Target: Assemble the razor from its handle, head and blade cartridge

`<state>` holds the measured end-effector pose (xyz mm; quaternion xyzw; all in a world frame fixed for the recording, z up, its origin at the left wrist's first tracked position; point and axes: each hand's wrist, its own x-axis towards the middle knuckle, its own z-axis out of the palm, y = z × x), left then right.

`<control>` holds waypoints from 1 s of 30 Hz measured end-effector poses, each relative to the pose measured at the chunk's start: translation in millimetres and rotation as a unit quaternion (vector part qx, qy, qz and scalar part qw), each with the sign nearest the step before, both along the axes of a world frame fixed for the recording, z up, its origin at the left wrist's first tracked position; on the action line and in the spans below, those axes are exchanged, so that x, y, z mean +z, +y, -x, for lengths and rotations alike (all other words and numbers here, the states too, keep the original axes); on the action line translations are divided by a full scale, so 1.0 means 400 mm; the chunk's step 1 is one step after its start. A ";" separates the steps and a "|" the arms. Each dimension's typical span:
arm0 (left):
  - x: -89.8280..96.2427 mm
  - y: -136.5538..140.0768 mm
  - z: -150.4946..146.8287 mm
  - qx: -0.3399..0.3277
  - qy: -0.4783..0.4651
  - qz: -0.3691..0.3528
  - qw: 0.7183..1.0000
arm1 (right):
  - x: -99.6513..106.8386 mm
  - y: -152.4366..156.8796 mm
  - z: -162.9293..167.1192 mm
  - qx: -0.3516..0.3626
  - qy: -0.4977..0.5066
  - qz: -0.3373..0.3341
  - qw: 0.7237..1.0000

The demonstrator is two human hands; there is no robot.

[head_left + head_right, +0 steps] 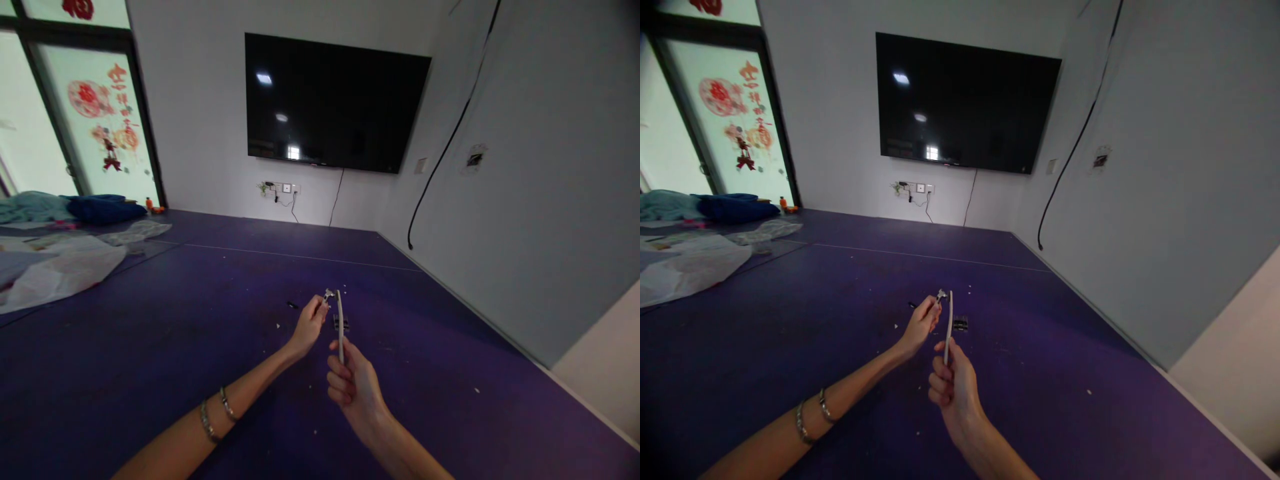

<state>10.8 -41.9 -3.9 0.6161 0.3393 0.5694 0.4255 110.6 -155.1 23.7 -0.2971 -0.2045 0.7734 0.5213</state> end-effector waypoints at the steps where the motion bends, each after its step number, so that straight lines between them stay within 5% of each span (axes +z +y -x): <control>1: -0.001 0.001 0.001 -0.001 0.000 -0.002 1.000 | -0.004 -0.006 0.004 0.007 -0.006 0.006 1.000; 30: 0.005 0.008 0.017 0.003 -0.014 -0.010 1.000 | 0.017 -0.012 0.010 -0.013 -0.001 0.004 1.000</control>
